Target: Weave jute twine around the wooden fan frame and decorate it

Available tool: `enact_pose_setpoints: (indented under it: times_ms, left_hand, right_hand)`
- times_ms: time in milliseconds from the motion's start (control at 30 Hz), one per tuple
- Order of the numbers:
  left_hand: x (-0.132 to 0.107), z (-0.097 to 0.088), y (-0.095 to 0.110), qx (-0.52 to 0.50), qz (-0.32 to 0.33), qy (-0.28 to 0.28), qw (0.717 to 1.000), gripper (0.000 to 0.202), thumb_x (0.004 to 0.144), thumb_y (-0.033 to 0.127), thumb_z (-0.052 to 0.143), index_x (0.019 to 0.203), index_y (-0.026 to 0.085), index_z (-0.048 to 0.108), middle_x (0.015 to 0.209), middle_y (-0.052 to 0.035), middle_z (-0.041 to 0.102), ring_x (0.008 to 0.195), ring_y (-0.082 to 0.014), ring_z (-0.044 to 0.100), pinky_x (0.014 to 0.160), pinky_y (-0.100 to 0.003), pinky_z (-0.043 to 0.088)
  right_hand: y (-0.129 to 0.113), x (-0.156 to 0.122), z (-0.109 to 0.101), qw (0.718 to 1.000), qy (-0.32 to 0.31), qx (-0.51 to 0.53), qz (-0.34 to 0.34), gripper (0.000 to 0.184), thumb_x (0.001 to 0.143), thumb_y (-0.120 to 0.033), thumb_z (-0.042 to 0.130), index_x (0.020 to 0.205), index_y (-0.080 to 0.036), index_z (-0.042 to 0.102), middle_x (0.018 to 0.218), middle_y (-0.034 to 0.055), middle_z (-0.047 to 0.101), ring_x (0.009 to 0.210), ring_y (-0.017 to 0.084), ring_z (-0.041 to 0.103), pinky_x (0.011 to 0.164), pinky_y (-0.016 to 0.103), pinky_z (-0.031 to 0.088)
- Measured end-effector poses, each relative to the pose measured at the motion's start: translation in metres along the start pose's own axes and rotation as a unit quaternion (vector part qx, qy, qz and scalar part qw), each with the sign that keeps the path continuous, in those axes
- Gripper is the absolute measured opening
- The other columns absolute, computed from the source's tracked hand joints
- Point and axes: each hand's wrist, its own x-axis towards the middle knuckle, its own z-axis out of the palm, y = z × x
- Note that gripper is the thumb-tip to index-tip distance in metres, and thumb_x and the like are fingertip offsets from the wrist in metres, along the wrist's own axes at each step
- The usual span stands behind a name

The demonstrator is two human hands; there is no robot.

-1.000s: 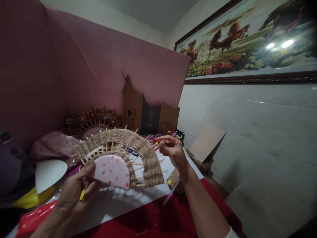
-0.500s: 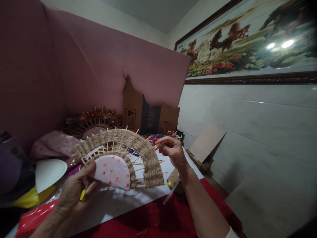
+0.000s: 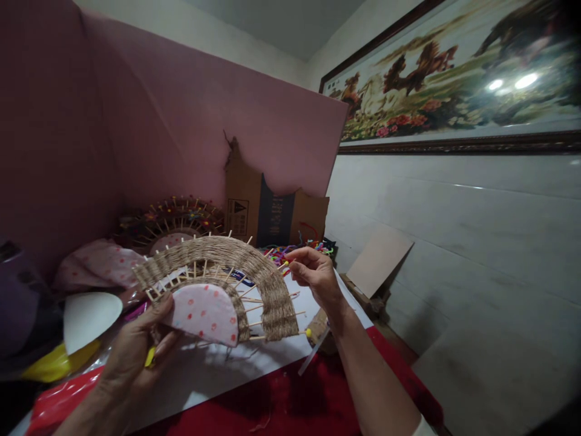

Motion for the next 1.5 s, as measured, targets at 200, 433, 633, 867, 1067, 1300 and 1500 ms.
enact_pose_setpoints:
  times_ms: [200, 433, 633, 867, 1067, 1300, 1500]
  left_hand:
    - [0.002, -0.003, -0.001, 0.027, 0.033, -0.016, 0.999, 0.012, 0.066, 0.018, 0.066, 0.063, 0.014, 0.055, 0.039, 0.0056, 0.052, 0.017, -0.0038, 0.029, 0.019, -0.014, 0.024]
    - [0.001, -0.001, -0.001, 0.042, 0.031, -0.017, 0.999, 0.017, 0.062, 0.02, 0.069, 0.062, 0.014, 0.053, 0.038, 0.0068, 0.05, 0.017, -0.0035, 0.029, 0.019, -0.013, 0.023]
    - [0.004, -0.006, -0.006, 0.077, 0.042, -0.038, 0.995, 0.022, 0.062, 0.025, 0.072, 0.067, 0.015, 0.053, 0.038, 0.0088, 0.048, 0.019, -0.0032, 0.03, 0.02, -0.012, 0.023]
    - [0.001, -0.004, -0.006, 0.125, 0.037, -0.047, 0.99, 0.032, 0.058, 0.033, 0.075, 0.066, 0.016, 0.049, 0.039, 0.0093, 0.048, 0.019, -0.0022, 0.029, 0.021, -0.012, 0.021]
    - [-0.005, 0.001, -0.003, 0.135, 0.039, -0.05, 0.989, 0.036, 0.055, 0.031, 0.077, 0.065, 0.016, 0.045, 0.039, 0.0115, 0.044, 0.02, -0.001, 0.03, 0.022, -0.01, 0.023]
    - [-0.003, -0.001, -0.006, 0.175, 0.034, -0.087, 0.98, 0.035, 0.059, 0.04, 0.073, 0.06, 0.015, 0.048, 0.038, 0.0081, 0.045, 0.022, -0.0006, 0.027, 0.022, -0.011, 0.02]
    - [-0.005, -0.001, -0.01, 0.178, 0.02, -0.09, 0.98, 0.029, 0.062, 0.038, 0.073, 0.069, 0.015, 0.055, 0.04, 0.008, 0.045, 0.024, 0.0007, 0.025, 0.025, -0.01, 0.019]
  right_hand:
    - [0.009, 0.009, -0.007, 0.993, 0.092, 0.075, 0.028, 0.036, 0.066, -0.05, 0.067, 0.065, -0.015, 0.057, 0.046, -0.0071, 0.04, 0.036, 0.002, 0.022, 0.035, 0.017, 0.012]
    - [0.014, 0.012, -0.009, 0.987, 0.111, 0.081, 0.08, 0.031, 0.062, -0.036, 0.073, 0.077, -0.014, 0.058, 0.059, -0.0022, 0.055, 0.043, 0.005, 0.043, 0.036, 0.016, 0.033]
    - [0.009, 0.011, -0.008, 0.989, 0.089, 0.09, 0.077, 0.034, 0.063, -0.042, 0.073, 0.067, -0.013, 0.057, 0.05, -0.003, 0.055, 0.034, 0.004, 0.041, 0.03, 0.016, 0.027]
    - [0.011, 0.013, -0.014, 0.983, 0.063, 0.151, 0.078, 0.03, 0.064, -0.039, 0.074, 0.069, -0.011, 0.064, 0.049, -0.0042, 0.052, 0.035, 0.001, 0.036, 0.032, 0.013, 0.024]
    - [0.014, 0.015, -0.016, 0.984, 0.093, 0.145, 0.048, 0.027, 0.055, -0.023, 0.081, 0.076, -0.015, 0.065, 0.064, -0.0008, 0.064, 0.053, 0.007, 0.056, 0.046, 0.015, 0.044]
    - [0.007, 0.018, -0.012, 0.985, 0.088, 0.146, 0.032, 0.029, 0.059, -0.033, 0.078, 0.062, -0.015, 0.056, 0.05, -0.0043, 0.056, 0.037, 0.005, 0.044, 0.031, 0.015, 0.033]
    - [-0.008, 0.024, -0.004, 0.993, 0.085, 0.084, 0.012, 0.025, 0.062, -0.032, 0.075, 0.078, -0.015, 0.065, 0.067, 0.0022, 0.066, 0.054, 0.009, 0.058, 0.045, 0.018, 0.044]
